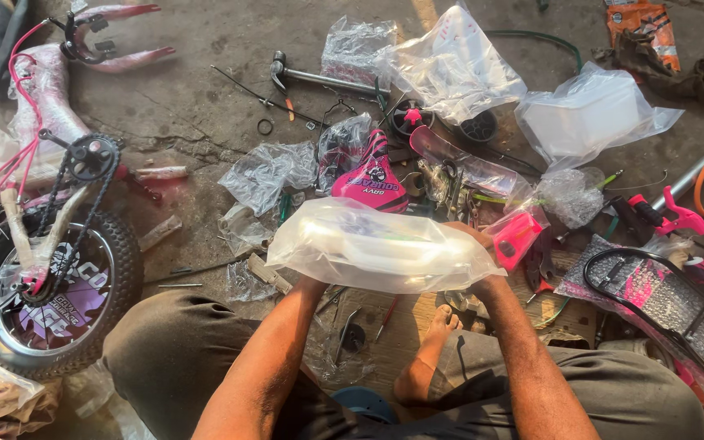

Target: The person assembles a pink bicycle seat onto a metal seat post. They insert the post into the seat base, tighten the clamp with a wrench, and then use a screwdriver to secure the seat further.

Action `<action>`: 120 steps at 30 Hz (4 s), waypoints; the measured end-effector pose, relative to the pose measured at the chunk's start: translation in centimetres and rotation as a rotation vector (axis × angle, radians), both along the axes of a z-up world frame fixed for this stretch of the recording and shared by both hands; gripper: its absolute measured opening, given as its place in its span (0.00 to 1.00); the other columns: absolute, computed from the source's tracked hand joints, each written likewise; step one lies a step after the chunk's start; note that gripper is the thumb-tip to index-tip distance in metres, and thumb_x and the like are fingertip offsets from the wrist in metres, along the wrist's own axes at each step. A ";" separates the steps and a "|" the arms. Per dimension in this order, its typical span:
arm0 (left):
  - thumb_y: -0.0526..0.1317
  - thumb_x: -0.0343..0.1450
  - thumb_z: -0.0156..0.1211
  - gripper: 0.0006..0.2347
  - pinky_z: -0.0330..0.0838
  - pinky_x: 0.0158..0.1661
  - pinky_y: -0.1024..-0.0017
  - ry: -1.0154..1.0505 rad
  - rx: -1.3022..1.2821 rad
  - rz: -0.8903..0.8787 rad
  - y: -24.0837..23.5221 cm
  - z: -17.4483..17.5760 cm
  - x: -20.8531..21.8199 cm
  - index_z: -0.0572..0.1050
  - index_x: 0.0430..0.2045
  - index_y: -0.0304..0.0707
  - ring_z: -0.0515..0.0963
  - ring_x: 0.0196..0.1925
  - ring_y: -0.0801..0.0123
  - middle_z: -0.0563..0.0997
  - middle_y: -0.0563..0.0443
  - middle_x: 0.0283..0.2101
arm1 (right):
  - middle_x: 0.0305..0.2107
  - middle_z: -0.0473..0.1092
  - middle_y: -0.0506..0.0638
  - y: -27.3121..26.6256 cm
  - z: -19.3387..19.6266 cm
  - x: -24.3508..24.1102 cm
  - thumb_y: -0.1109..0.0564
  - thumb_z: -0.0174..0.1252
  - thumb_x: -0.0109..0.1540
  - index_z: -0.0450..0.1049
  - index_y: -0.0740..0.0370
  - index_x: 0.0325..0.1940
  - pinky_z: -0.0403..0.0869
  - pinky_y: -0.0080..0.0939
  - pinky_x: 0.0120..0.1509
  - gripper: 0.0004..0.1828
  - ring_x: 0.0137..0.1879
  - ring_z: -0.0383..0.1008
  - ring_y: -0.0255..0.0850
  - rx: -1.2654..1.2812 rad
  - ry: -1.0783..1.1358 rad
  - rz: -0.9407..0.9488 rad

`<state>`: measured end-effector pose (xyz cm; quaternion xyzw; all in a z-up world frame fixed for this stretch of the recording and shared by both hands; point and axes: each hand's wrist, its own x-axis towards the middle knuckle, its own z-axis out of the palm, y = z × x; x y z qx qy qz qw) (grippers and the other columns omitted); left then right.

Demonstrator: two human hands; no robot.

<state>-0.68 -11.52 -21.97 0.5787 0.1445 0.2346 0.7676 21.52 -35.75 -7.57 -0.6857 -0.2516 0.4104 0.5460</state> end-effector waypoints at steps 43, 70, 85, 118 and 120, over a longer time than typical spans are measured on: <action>0.41 0.71 0.66 0.22 0.80 0.50 0.61 0.026 0.347 0.582 4.8 21.2 2.2 0.72 0.57 0.31 0.85 0.47 0.55 0.83 0.39 0.44 | 0.21 0.68 0.38 6.8 17.6 -0.5 0.51 0.74 0.58 0.70 0.54 0.34 0.59 0.33 0.21 0.17 0.19 0.60 0.29 0.556 0.247 -0.678; 0.36 0.69 0.63 0.05 0.71 0.16 0.75 0.343 0.214 0.010 -5.5 34.8 -1.0 0.80 0.36 0.42 0.78 0.18 0.76 0.82 0.55 0.20 | 0.26 0.66 0.44 -1.4 29.7 0.3 0.30 0.52 0.67 0.71 0.57 0.43 0.59 0.37 0.25 0.27 0.21 0.56 0.32 0.869 0.188 -0.907; 0.30 0.67 0.66 0.12 0.68 0.24 0.71 -0.158 -0.493 -0.078 5.1 35.6 1.5 0.70 0.40 0.36 0.74 0.26 0.69 0.76 0.52 0.30 | 0.29 0.70 0.49 8.4 14.9 -6.9 0.61 0.55 0.65 0.73 0.63 0.54 0.73 0.41 0.34 0.13 0.30 0.69 0.37 0.270 0.358 -0.492; 0.48 0.67 0.73 0.17 0.68 0.23 0.75 -0.071 -0.445 -0.273 5.8 31.1 2.1 0.74 0.39 0.38 0.74 0.24 0.74 0.73 0.57 0.24 | 0.19 0.73 0.48 12.6 31.1 -3.5 0.46 0.62 0.62 0.82 0.57 0.38 0.70 0.42 0.32 0.13 0.24 0.71 0.35 -0.227 -0.974 0.396; 0.46 0.69 0.73 0.15 0.66 0.23 0.75 -0.055 -0.446 -0.296 5.7 30.9 2.3 0.73 0.37 0.37 0.74 0.24 0.75 0.73 0.57 0.25 | 0.19 0.75 0.46 12.7 31.1 -2.8 0.47 0.63 0.61 0.83 0.55 0.37 0.73 0.41 0.34 0.12 0.25 0.74 0.35 -0.335 -0.927 0.361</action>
